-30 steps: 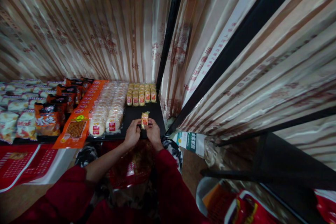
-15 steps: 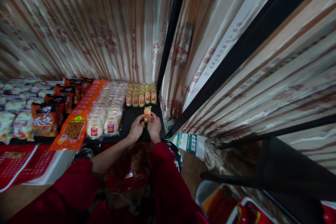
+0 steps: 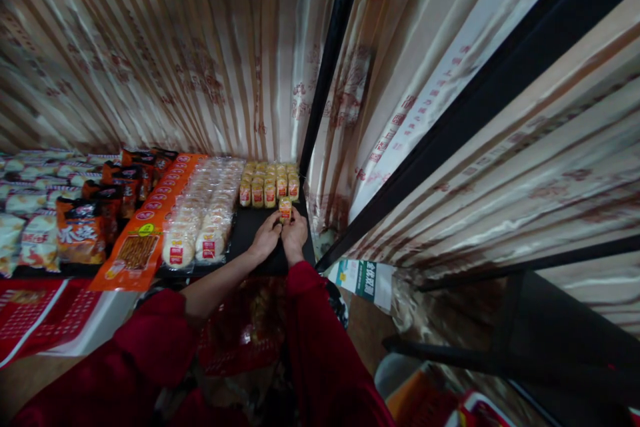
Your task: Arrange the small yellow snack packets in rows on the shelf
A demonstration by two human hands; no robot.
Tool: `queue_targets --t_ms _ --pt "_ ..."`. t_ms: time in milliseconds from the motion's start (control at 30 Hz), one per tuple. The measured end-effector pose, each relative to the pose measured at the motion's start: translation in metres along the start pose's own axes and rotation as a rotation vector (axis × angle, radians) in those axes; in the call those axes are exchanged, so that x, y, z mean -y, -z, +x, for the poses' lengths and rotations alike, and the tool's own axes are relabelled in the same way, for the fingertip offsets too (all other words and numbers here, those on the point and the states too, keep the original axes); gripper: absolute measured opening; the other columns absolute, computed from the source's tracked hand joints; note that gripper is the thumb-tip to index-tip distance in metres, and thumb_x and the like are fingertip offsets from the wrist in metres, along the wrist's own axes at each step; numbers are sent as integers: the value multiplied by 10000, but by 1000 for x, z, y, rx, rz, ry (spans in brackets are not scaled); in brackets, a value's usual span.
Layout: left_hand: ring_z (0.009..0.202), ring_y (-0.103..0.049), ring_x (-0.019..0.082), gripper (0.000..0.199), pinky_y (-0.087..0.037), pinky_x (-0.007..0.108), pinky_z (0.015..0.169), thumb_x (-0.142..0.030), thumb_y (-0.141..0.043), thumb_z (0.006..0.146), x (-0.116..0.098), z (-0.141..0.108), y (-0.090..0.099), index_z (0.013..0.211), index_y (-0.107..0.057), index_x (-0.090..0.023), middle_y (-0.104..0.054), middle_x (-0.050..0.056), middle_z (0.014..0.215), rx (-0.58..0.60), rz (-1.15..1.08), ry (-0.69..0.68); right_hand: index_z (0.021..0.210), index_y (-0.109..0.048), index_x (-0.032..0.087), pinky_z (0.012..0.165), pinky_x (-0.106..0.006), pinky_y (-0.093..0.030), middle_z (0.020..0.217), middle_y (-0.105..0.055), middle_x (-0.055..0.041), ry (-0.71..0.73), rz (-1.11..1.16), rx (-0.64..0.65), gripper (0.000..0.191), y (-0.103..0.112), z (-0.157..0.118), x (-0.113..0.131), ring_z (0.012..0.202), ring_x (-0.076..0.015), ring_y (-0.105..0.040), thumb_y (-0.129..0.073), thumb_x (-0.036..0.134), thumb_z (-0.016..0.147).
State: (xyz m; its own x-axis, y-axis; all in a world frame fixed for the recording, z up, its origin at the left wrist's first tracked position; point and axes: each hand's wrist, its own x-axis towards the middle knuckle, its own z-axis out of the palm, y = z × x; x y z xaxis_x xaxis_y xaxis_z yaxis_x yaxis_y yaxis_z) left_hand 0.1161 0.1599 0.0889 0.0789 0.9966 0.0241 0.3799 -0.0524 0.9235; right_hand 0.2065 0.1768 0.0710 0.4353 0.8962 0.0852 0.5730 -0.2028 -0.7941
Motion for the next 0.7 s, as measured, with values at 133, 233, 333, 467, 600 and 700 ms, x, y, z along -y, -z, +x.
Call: queue_targets --t_ms 133,233,333,467,600,700 --pt "1280 -399 166 445 -258 332 1112 -117 -424 797 -1 8 -1 1221 -533 -192 -487 31 1357 -3 10 16 1188 -584 230 698 -261 -448 874 -629 -43 -3 34 -9 451 -4 7 -1 672 -136 -552 -496 234 746" --pt "1289 -389 173 447 -250 326 1113 -129 -422 807 -3 12 -1 1242 -517 -169 -473 50 1369 6 26 44 1187 -588 228 695 -258 -446 930 -631 -60 -18 4 -9 443 -4 9 2 697 -142 -572 -499 234 754" --pt "1291 -387 184 453 -249 325 1111 -137 -425 811 -5 16 -2 1258 -504 -144 -447 75 1388 13 41 71 1202 -581 217 707 -265 -448 945 -631 -72 -45 -31 12 440 -4 10 5 736 -157 -588 -491 245 772" --pt "1294 -382 183 468 -242 327 1111 -139 -426 809 -4 19 -2 1269 -496 -187 -453 42 1387 12 27 90 1225 -563 203 696 -278 -449 920 -639 -80 -46 -61 20 453 -7 13 5 740 -173 -597 -487 271 783" --pt "1304 -364 171 469 -224 311 1115 -153 -408 822 -4 22 -2 1284 -480 -179 -438 46 1398 20 22 81 1228 -560 178 677 -278 -448 883 -650 -84 -18 16 24 462 -11 19 1 705 -178 -603 -495 291 784" --pt "1305 -365 180 463 -222 310 1115 -167 -396 834 -7 25 -1 1290 -474 -160 -426 66 1404 21 35 78 1217 -566 173 683 -260 -448 837 -658 -71 13 68 18 463 -14 23 -1 724 -179 -608 -508 299 775"
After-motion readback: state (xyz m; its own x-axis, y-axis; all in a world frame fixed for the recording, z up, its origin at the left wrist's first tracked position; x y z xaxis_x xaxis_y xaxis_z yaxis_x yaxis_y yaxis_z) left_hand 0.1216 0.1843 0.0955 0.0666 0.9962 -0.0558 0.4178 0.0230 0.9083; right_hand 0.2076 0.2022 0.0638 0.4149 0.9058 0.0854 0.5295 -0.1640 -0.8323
